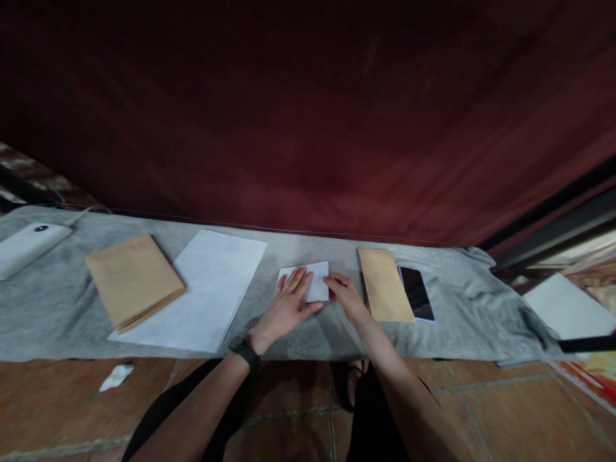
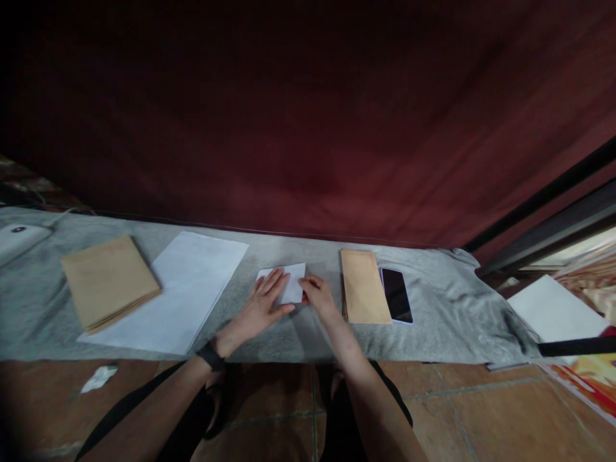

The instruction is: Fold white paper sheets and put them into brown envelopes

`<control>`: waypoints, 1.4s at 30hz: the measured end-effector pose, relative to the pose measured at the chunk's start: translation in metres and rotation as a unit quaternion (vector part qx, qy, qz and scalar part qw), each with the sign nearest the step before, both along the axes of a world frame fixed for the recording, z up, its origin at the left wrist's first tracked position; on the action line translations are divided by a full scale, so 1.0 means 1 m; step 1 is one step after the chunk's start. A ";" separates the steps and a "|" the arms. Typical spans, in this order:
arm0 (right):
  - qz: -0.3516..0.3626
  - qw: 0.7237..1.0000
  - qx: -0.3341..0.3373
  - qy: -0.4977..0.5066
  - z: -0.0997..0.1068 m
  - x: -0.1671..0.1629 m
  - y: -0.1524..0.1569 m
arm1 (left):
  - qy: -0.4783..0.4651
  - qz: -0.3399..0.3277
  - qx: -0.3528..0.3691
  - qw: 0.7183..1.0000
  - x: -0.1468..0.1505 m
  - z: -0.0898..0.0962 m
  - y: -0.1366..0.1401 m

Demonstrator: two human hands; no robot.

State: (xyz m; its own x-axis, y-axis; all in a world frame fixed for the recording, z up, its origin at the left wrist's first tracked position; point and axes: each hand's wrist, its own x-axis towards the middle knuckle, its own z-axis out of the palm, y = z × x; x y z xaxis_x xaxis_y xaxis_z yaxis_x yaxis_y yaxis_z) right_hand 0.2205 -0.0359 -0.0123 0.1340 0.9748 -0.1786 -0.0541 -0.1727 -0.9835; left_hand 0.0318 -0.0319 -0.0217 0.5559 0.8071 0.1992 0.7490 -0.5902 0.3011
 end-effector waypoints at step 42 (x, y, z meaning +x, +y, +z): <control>0.026 0.830 0.157 -0.534 -0.023 -0.011 0.002 | -0.038 0.203 -0.196 0.959 -0.033 0.007 0.015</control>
